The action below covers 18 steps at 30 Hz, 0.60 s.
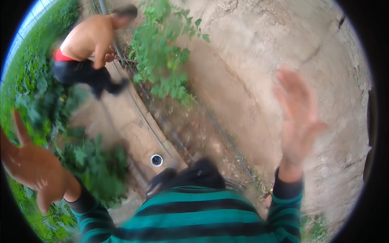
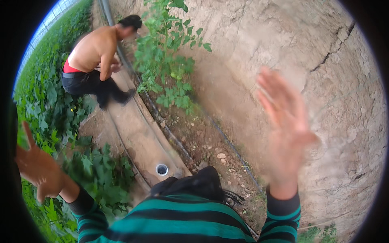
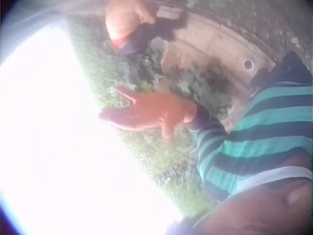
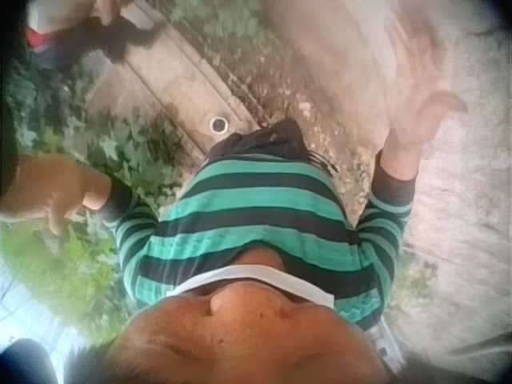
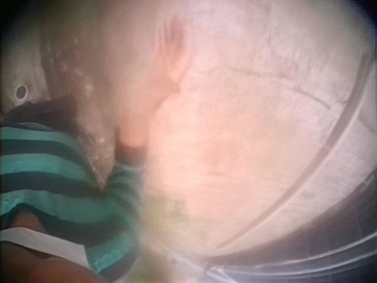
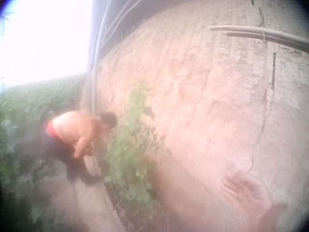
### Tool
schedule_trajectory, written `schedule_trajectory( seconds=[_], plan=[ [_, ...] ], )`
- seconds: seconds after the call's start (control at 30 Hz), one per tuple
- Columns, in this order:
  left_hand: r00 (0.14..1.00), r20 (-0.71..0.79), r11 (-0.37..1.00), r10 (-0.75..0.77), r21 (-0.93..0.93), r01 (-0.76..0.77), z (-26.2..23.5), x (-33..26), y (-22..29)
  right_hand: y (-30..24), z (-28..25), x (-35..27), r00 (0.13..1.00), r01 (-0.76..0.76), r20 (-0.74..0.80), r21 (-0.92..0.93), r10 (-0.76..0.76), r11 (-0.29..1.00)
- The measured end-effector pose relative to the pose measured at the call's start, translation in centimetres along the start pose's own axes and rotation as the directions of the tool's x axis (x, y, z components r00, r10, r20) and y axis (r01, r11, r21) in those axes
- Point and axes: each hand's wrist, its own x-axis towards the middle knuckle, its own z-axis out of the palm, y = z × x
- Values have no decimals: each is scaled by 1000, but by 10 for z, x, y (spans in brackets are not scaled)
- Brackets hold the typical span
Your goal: The person walks along a raised garden bed inside a greenhouse, holding a white cup filled with dark seeds. They repeatedly reach into the cup with their right hand and place seeds into the soil along a row. Another person is visible working nearby. The person also briefly adjusts a plant stem against a support wire.
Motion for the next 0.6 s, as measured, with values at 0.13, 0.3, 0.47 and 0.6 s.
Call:
schedule_trajectory(
  seconds=[0.13, 0.3, 0.47, 0.6],
  plan=[
    [987, 157, 974, -29, 226, -7, 20, -19, -34, 89, 3, 48, 972, -171, 192, 164, 138, 972],
    [945, 325, 964, -43, 261, -45, 65, -46, -63, 173, -50, 91, 989, -127, 83, 88, 120, 988],
    [857, 498, 928, -134, 366, -67, 132, -84, -87, 237, -149, 138, 993, 81, -81, 0, -80, 997],
    [845, 464, 951, -265, 268, 152, 218, -110, -122, 282, -199, 199, 969, 127, -205, -61, -137, 990]
  ],
)
